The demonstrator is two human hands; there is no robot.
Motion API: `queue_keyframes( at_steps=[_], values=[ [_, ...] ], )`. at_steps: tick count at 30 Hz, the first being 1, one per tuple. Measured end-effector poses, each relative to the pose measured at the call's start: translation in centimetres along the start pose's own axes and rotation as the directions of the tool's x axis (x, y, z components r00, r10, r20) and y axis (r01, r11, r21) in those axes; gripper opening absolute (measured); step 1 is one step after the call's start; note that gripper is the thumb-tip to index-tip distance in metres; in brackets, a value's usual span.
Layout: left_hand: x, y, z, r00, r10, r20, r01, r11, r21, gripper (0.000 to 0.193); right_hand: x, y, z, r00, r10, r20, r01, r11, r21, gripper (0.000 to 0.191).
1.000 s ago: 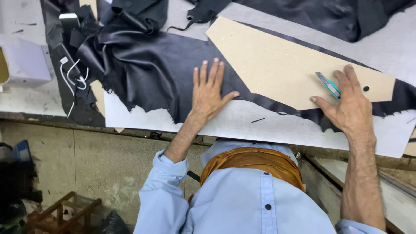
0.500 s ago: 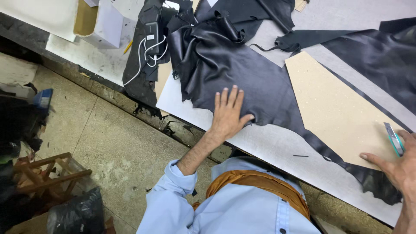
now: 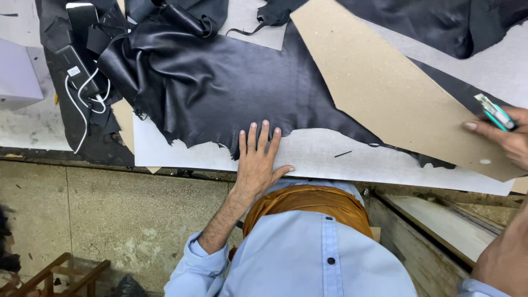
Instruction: The person smooths a large black leather sheet on a worktable, places a cardboard pattern on top, and uses a utility knife to cut the leather along the pattern's edges. The person removes the cut piece and repeats the process with a second pattern.
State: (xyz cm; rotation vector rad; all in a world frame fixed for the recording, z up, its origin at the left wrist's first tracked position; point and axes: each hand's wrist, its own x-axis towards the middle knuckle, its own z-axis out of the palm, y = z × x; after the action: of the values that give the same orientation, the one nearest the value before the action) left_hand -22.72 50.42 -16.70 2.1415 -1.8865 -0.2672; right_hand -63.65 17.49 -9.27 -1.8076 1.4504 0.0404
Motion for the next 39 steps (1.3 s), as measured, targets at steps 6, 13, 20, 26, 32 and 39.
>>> queue_keyframes(
  at_steps=[6, 13, 20, 26, 32, 39],
  values=[
    [0.2, 1.3, -1.2, 0.994, -0.059, -0.089, 0.036, 0.970, -0.240, 0.070, -2.1, -1.3, -0.3, 0.998, 0.044, 0.040, -0.041, 0.997, -0.063, 0.025],
    [2.2, -0.1, -2.6, 0.892, -0.247, 0.379, 0.410, 0.088, -0.908, 0.056, 0.1, -7.9, 3.3, 0.937, 0.207, 0.283, -0.104, 0.935, -0.338, 0.039],
    [3.6, -1.9, -1.3, 0.814, -0.388, 0.432, 0.469, 0.002, -0.883, 0.019, 5.0, -11.8, 4.9, 0.929, 0.051, 0.366, 0.110, 0.907, -0.406, 0.038],
    [7.6, -5.9, -2.7, 0.789, -0.525, 0.319, 0.450, 0.140, -0.882, 0.022, 9.2, -17.3, 6.4, 0.947, -0.238, 0.216, 0.313, 0.838, -0.447, 0.045],
    [8.9, -7.3, -4.2, 0.749, -0.590, 0.301, 0.521, 0.244, -0.818, 0.025, 6.9, -15.9, 8.9, 0.675, -0.726, -0.130, 0.647, 0.667, -0.369, 0.029],
    [8.8, -6.1, -5.4, 0.728, -0.628, 0.275, 0.603, 0.396, -0.693, 0.028, -1.2, -10.7, 14.2, 0.741, -0.541, -0.397, 0.446, 0.839, -0.311, 0.043]
  ],
)
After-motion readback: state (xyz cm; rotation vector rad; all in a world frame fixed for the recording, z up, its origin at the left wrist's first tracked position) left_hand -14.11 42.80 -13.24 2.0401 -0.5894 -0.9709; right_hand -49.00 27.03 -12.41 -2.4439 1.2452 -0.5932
